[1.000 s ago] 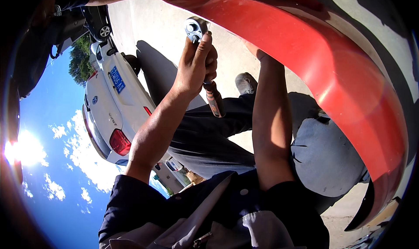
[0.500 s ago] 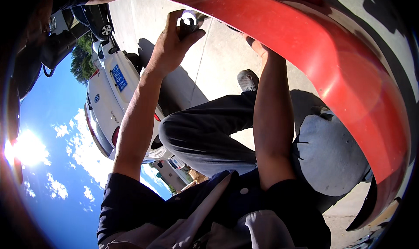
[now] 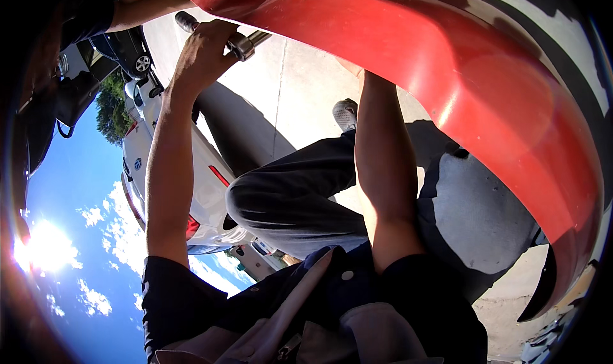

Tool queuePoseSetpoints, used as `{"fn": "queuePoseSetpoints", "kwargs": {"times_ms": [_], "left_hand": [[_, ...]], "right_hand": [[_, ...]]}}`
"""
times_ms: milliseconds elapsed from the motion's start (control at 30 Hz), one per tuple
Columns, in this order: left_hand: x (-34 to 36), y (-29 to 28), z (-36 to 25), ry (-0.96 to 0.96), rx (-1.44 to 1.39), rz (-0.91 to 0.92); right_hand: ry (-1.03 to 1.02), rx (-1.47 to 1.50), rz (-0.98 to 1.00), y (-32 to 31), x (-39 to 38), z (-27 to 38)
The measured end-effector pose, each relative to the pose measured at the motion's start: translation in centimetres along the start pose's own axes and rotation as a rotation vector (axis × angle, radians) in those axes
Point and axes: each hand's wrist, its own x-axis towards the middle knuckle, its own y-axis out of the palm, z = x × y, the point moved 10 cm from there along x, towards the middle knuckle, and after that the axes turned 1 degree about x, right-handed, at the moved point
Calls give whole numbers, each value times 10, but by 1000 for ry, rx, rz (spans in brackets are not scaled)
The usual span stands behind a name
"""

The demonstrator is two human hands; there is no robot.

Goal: The person works on a car bumper by tightening bolts with a socket wrench and applying spray from a can while another person helps hold the part.

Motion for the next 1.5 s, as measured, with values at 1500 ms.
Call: {"fn": "queuePoseSetpoints", "kwargs": {"times_ms": [1500], "left_hand": [[-85, 83, 53, -884, -1456, -535]], "right_hand": [[180, -122, -41, -6, -18, -15]]}}
